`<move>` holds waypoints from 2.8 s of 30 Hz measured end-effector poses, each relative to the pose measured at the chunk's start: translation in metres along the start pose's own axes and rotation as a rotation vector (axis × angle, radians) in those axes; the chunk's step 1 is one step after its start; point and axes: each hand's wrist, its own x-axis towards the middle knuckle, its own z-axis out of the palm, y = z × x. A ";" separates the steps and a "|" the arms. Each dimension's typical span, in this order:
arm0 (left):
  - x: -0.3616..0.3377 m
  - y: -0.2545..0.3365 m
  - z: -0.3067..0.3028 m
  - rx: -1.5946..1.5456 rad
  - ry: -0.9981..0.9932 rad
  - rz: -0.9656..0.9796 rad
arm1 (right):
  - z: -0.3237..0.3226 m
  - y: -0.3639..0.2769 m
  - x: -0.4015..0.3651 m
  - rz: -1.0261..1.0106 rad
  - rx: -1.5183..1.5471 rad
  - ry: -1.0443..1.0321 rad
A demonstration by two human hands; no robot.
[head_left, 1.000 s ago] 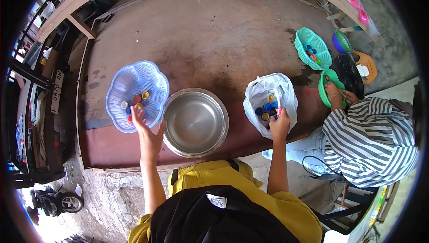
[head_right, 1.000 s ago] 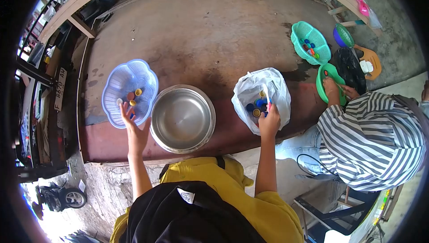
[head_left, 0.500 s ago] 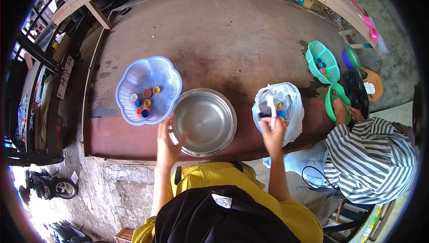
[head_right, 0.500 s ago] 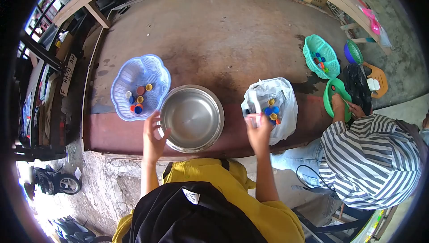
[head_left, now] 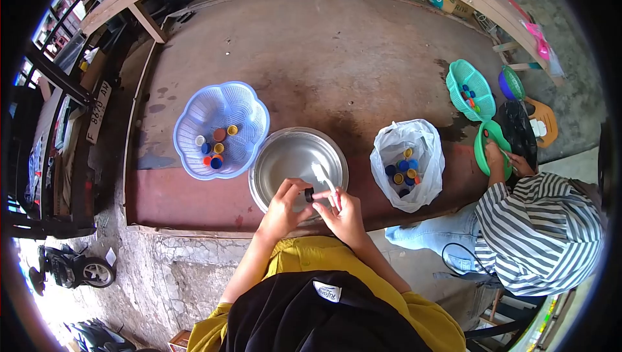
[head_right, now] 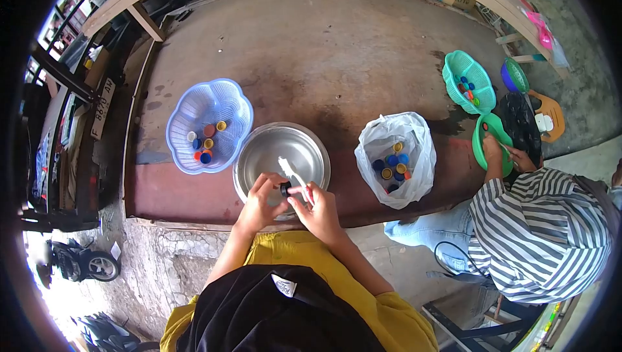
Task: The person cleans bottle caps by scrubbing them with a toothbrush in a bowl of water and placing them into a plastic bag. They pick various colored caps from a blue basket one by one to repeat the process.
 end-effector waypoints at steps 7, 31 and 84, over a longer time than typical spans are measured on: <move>0.023 -0.054 0.005 0.091 -0.037 -0.013 | -0.016 0.017 -0.011 0.032 -0.024 0.186; 0.038 -0.083 0.019 0.534 -0.095 -0.011 | -0.048 0.024 -0.017 0.050 -0.207 0.208; 0.019 -0.019 0.007 -0.131 0.245 -0.176 | -0.036 0.022 -0.002 -0.065 -0.002 0.087</move>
